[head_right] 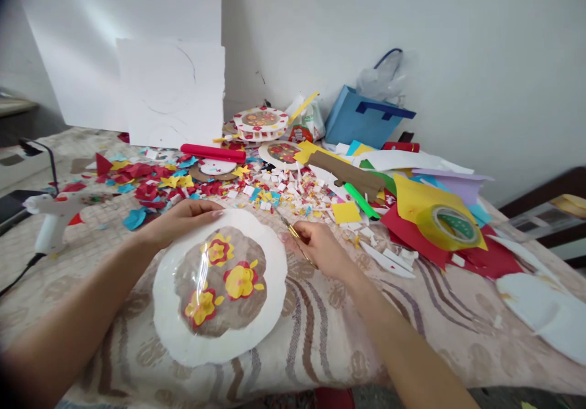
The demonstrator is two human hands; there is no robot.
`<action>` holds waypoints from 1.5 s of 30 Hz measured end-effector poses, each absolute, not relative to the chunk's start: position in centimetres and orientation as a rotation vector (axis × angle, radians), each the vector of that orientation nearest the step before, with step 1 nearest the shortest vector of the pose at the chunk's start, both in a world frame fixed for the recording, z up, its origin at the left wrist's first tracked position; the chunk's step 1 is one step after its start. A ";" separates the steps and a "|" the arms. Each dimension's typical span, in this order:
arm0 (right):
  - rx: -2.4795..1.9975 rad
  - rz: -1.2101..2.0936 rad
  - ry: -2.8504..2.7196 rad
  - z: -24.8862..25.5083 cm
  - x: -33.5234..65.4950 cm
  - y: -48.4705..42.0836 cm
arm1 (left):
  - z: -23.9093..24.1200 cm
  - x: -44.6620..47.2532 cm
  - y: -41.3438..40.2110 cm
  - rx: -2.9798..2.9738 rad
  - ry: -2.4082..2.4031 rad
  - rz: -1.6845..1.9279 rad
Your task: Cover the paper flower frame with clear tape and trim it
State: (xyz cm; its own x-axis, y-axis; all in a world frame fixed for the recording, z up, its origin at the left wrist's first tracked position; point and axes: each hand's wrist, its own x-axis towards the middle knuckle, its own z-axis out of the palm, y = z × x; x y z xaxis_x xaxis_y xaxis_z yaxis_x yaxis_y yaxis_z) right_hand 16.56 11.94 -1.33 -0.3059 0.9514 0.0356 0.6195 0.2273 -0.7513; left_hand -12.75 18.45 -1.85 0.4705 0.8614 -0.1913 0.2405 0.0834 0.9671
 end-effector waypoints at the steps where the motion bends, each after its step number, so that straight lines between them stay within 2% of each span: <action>1: -1.419 0.951 -1.969 -1.3 16.3 12.0 | -1.8 -12.6 18.4 1.465 1.017 0.598; 7: -1.388 1.316 -1.767 -1.8 15.1 12.0 | -1.5 -11.7 18.1 1.494 0.975 0.536; 15: -1.439 1.228 -1.691 -1.4 15.5 12.1 | -1.9 -12.7 18.6 1.411 0.893 0.621; 22: -1.268 1.416 -1.530 -2.6 17.0 12.9 | -2.4 -12.9 18.9 1.533 0.900 0.516; 27: -1.171 1.479 -1.520 -2.7 17.7 13.1 | -2.4 -12.3 19.1 1.787 1.160 0.837; 30: -1.128 1.553 -1.514 -2.9 17.8 13.2 | -1.4 -10.2 18.9 1.809 1.178 0.850; 38: -0.933 1.793 -1.402 -3.8 17.7 13.5 | 0.1 -2.1 18.6 1.385 0.766 0.698; 45: -0.755 1.957 -1.268 -3.7 18.2 13.5 | -0.3 -1.7 19.0 1.129 0.694 0.732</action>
